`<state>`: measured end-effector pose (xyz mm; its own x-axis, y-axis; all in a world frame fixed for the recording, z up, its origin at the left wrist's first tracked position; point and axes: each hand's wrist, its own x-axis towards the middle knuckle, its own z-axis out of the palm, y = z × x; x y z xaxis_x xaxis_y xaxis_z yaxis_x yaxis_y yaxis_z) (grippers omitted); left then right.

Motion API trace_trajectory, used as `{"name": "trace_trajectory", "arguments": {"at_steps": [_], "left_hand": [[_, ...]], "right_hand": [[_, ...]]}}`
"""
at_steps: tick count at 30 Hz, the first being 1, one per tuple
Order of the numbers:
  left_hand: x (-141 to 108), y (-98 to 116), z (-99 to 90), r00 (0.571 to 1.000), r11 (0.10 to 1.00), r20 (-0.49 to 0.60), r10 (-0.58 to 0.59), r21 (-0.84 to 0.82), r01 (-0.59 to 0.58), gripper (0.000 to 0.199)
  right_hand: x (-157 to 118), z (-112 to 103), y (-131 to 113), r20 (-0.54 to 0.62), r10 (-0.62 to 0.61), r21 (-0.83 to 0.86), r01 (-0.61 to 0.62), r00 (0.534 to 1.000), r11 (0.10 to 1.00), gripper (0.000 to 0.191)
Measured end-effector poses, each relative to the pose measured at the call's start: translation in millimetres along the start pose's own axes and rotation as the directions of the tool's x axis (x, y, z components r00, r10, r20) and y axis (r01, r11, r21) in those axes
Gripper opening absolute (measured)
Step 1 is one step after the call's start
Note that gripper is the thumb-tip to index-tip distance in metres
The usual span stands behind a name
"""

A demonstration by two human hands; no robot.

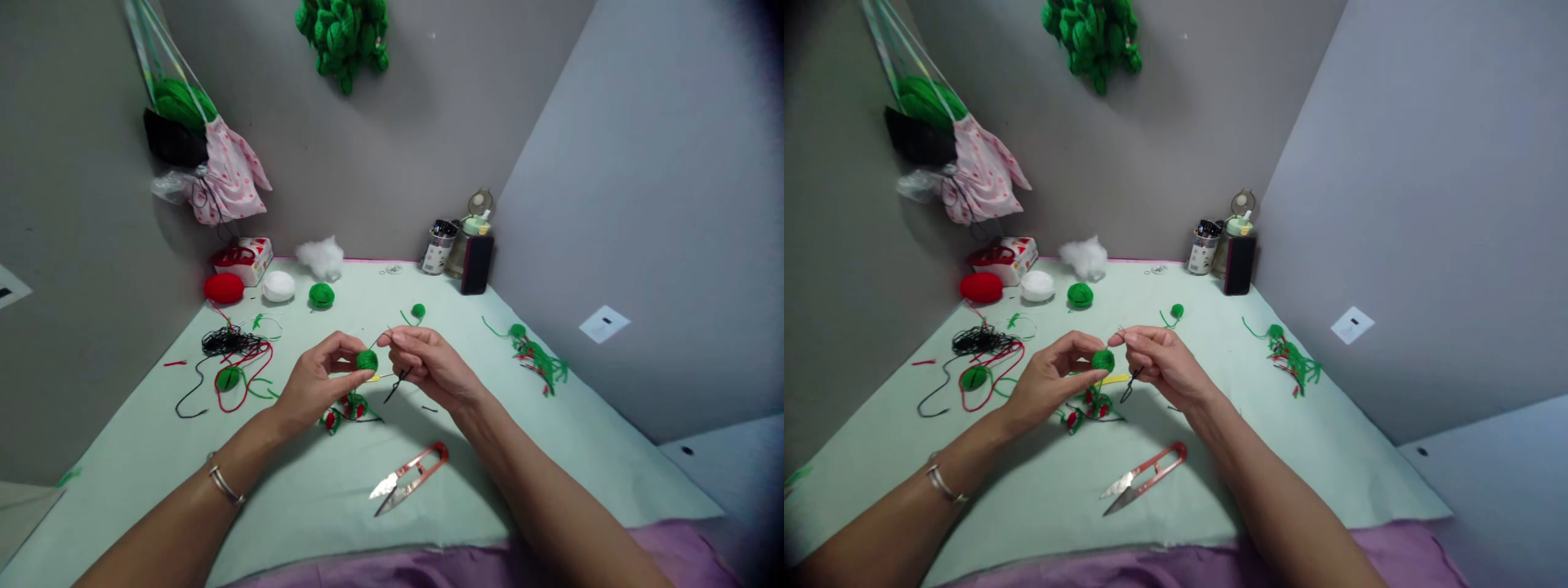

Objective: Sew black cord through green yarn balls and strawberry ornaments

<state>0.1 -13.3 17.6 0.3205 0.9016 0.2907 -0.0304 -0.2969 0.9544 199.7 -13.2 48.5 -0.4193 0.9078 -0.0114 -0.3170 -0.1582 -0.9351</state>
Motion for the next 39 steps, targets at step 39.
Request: {"name": "trace_trajectory", "arguments": {"at_steps": [39], "left_hand": [[6, 0, -10.4, 0.969, 0.973, -0.246, -0.037, -0.228, -0.021, 0.030]], "right_hand": [[-10, 9, 9, 0.022, -0.257, -0.709, 0.196, 0.966, 0.677, 0.025]]}}
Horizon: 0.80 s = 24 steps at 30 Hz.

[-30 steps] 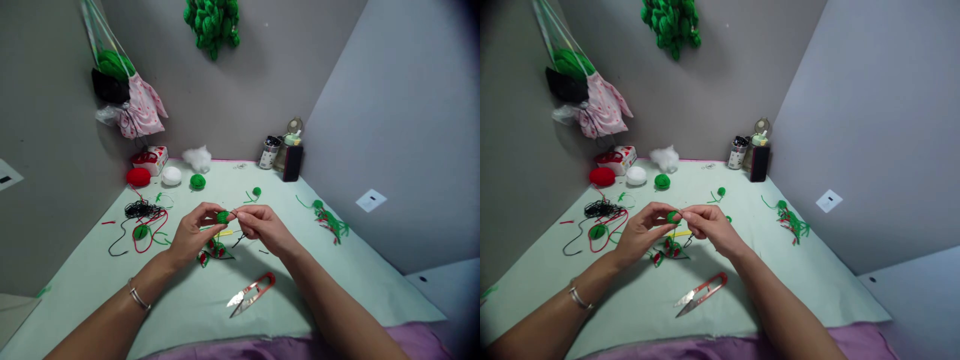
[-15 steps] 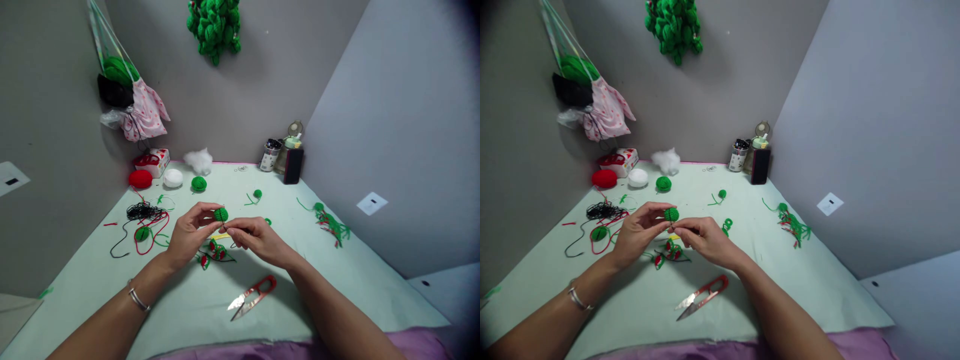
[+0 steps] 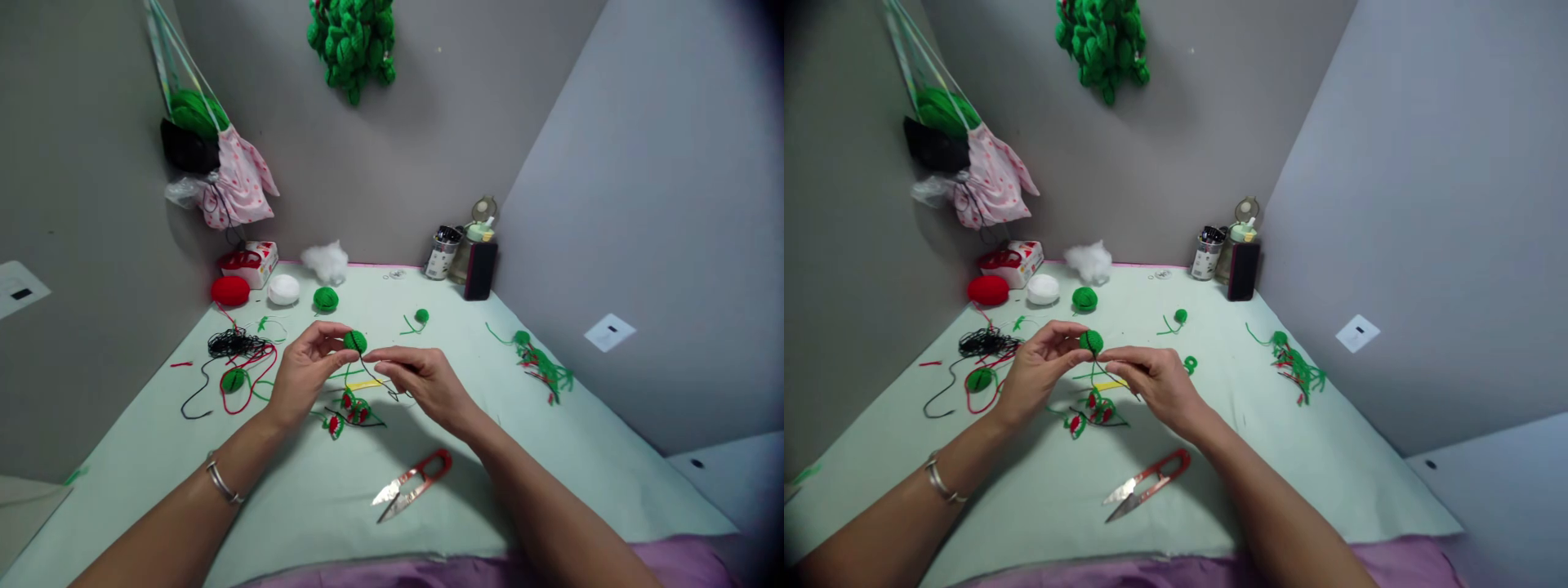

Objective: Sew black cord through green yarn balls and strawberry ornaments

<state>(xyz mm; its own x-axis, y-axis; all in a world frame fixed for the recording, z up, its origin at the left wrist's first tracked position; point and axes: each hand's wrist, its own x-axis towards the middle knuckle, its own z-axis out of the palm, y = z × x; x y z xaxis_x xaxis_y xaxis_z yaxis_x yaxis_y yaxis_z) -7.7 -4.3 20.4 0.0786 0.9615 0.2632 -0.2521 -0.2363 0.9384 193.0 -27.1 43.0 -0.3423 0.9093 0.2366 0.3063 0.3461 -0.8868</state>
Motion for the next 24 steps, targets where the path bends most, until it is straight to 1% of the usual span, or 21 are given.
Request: {"name": "trace_trajectory", "arguments": {"at_steps": [4, 12, 18, 24], "left_hand": [[-1.9, -0.6, 1.3, 0.999, 1.000, 0.025, -0.028, -0.001, 0.028, 0.029], [-2.1, 0.9, 4.6, 0.998, 0.999, 0.053, -0.030, -0.029, 0.032, 0.028], [-3.0, 0.8, 4.8, 0.998, 0.999, 0.045, -0.033, -0.022, 0.034, 0.028], [-4.7, 0.5, 3.4, 0.999, 0.999, 0.031, -0.039, -0.015, 0.040, 0.030]], "right_hand": [[0.3, 4.7, 0.8, -0.027, 0.057, 0.009, -0.056, 0.998, 0.998, 0.022], [0.6, 8.1, -4.8, -0.020, 0.068, -0.035, -0.069, 0.997, 0.997, 0.023], [-0.3, 7.8, -1.8, -0.004, 0.098, -0.063, -0.099, 0.995, 0.993, 0.025], [0.1, 8.7, -4.7, 0.010, 0.137, -0.035, -0.137, 0.991, 0.990, 0.025]]}}
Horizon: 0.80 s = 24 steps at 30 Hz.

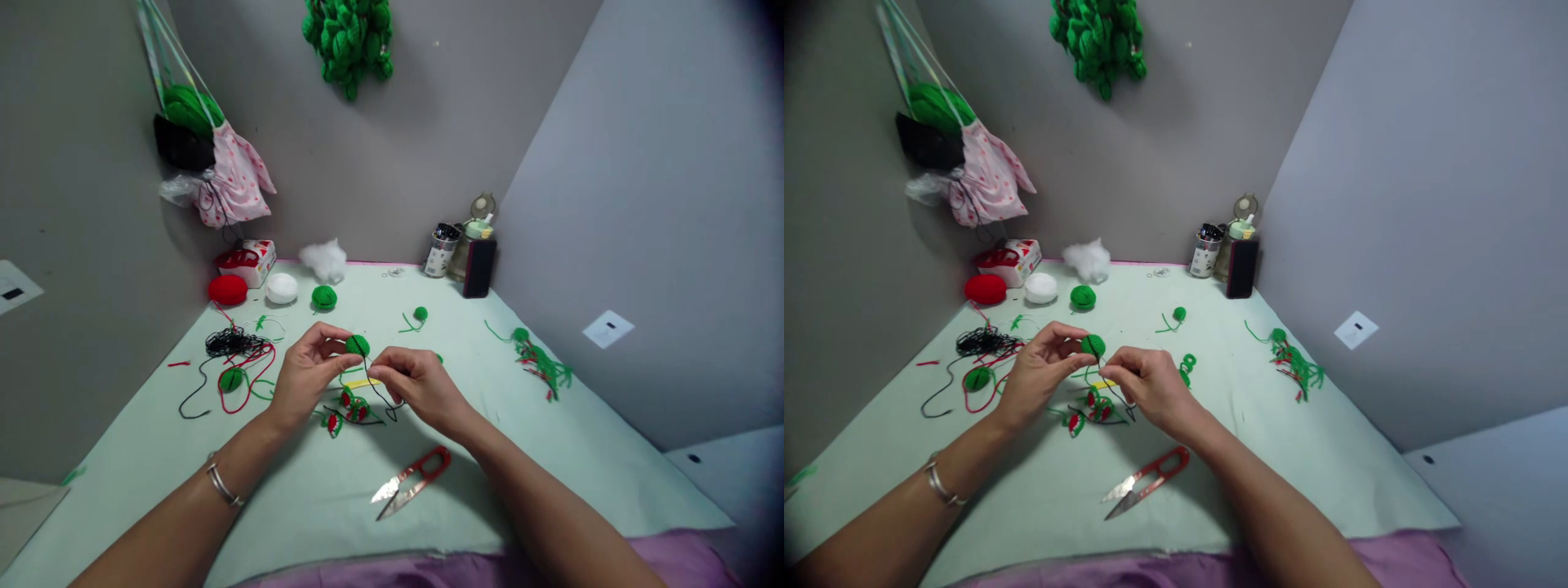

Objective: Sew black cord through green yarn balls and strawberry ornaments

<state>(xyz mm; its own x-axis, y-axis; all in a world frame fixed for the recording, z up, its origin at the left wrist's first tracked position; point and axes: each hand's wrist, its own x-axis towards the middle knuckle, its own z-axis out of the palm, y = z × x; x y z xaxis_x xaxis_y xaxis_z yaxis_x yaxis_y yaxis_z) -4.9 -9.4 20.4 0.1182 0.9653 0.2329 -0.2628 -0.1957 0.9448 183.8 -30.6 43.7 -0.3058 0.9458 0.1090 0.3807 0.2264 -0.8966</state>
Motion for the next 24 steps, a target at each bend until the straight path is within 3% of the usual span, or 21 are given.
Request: {"name": "trace_trajectory", "arguments": {"at_steps": [9, 14, 20, 24], "left_hand": [[-1, -4, 7.1, 0.996, 0.989, 0.018, -0.084, -0.122, 0.086, 0.030], [-4, -3, 9.4, 0.998, 0.993, 0.010, -0.069, -0.093, 0.069, 0.031], [-3, -2, 9.0, 0.999, 0.996, -0.015, -0.050, -0.073, 0.049, 0.031], [-1, 0, 7.2, 0.998, 0.997, -0.037, -0.044, -0.071, 0.041, 0.034]], "right_hand": [[1, 8, 5, -0.083, -0.075, 0.106, 0.084, 0.994, 0.991, 0.026], [1, 11, 4, -0.105, -0.077, 0.180, 0.095, 0.992, 0.979, 0.028], [2, 5, 1, 0.018, 0.002, 0.281, -0.007, 1.000, 0.960, 0.027], [4, -2, 3, 0.105, -0.054, 0.281, 0.023, 0.993, 0.959, 0.022]]}}
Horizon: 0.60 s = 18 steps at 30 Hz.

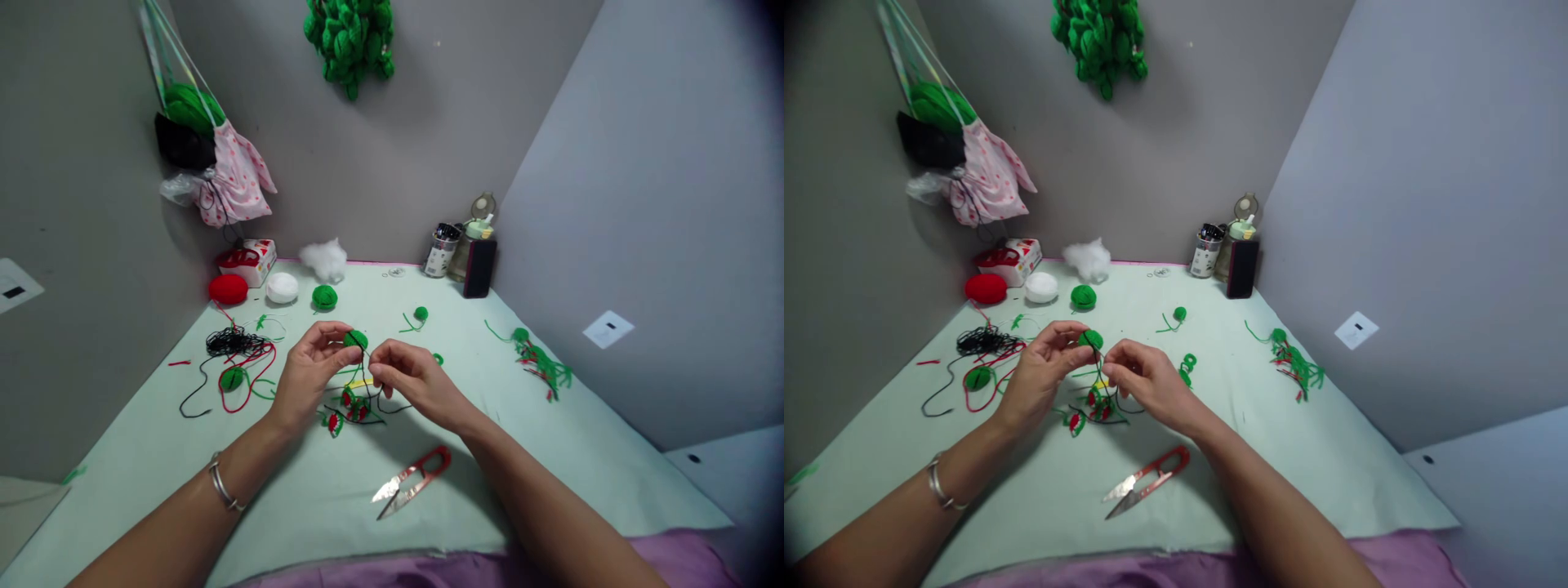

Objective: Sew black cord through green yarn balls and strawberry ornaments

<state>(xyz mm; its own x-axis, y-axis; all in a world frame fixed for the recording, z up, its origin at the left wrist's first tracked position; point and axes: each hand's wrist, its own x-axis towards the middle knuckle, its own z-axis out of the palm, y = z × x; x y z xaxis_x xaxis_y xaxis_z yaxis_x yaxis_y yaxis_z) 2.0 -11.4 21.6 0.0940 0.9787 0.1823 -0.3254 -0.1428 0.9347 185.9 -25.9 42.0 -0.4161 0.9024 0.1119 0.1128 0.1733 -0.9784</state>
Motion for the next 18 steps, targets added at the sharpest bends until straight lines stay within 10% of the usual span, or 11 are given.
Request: {"name": "trace_trajectory", "arguments": {"at_steps": [10, 18], "left_hand": [[-2, -5, -2.6, 0.996, 0.992, 0.085, -0.017, 0.123, 0.007, 0.027], [-2, -10, 0.4, 0.982, 0.984, 0.156, -0.111, 0.153, 0.087, 0.030]], "right_hand": [[6, -4, 8, -0.042, 0.096, 0.091, -0.092, 0.994, 0.992, 0.034], [8, -10, 11, -0.176, -0.142, -0.181, 0.110, 0.974, 0.977, 0.012]]}}
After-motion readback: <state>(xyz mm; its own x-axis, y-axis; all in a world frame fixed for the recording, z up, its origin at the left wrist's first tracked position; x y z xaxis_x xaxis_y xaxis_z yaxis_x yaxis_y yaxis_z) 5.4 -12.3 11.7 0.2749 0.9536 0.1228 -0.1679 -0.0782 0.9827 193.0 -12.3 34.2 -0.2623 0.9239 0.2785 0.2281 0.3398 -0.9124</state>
